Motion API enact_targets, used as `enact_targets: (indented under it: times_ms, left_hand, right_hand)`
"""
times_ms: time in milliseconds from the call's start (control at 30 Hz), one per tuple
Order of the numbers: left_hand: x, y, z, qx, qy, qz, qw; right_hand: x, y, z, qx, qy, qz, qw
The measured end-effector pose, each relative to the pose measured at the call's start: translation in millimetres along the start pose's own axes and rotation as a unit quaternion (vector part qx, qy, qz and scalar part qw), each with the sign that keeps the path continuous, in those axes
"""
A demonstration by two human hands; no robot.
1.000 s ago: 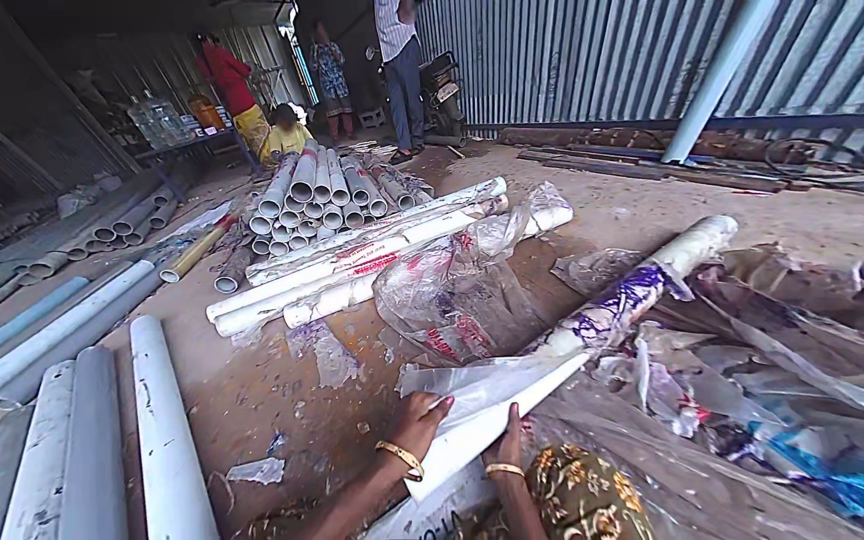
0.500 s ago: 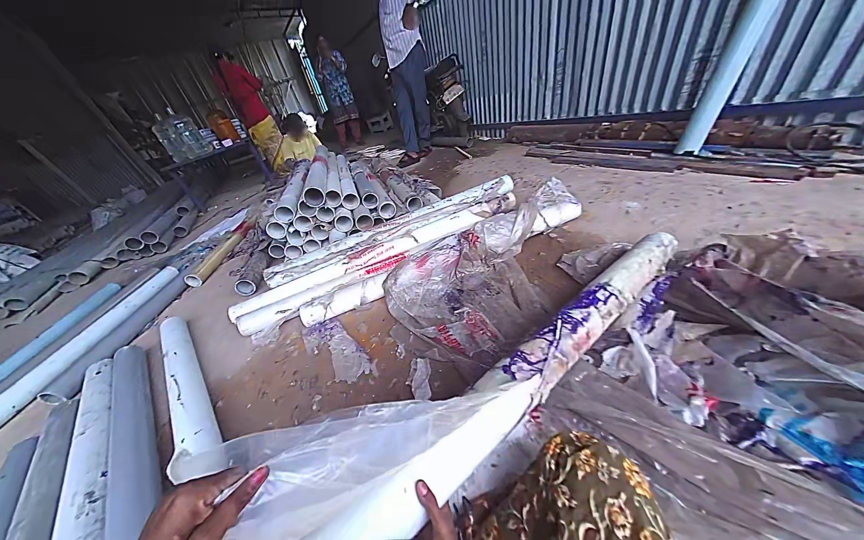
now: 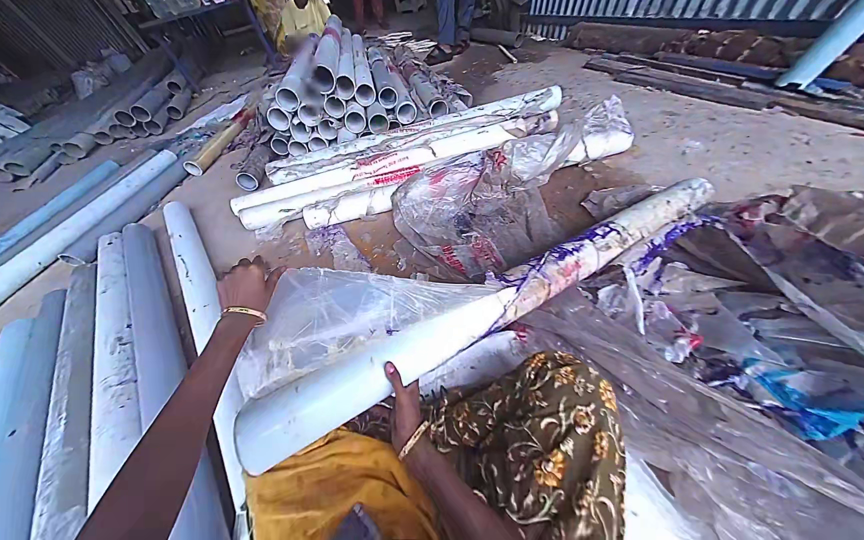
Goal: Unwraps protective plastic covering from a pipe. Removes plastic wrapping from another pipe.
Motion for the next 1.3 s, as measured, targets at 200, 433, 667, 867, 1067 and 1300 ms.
enact_targets:
  times_ms: [200, 433, 667, 867, 1067, 1300]
  left_hand:
    - [142, 58, 33, 0.112, 0.357, -0.230, 0.898]
    - [204, 123, -37, -0.006, 0.360, -0.327, 0.874]
    - [86, 120, -25, 0.046, 0.160, -0.327, 0.930]
    - [75, 119, -45, 0.032, 0.153, -0.296, 0.942]
    - [72, 123, -50, 0.056, 0.051, -0.265, 0.961]
    - [82, 133, -21, 0.116, -0.030, -0.229, 0.966]
  right_hand:
    - [0, -2, -2, 0.017, 0.014, 0.004, 1.000]
    - [2, -13, -1, 0.067, -0.002, 0.076, 0.995]
    - [-16, -20, 25, 0.181, -0.038, 0.054, 0.981]
    - [5, -112, 39, 0.461, 0.044, 0.323, 0.825]
    - [16, -115, -63, 0.603, -0.137, 0.462, 0.635]
    - [13, -92, -121, 0.731, -0.198, 0.410, 0.508]
Point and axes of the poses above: each hand's wrist, its own x-axis away from the middle knuckle, its own z-axis out of the back of the hand, y = z × x, the point moved 8 cm from there along -x, towards the middle knuckle, and after that the axes turned 7 degrees about -y, right-handed, at the moved point
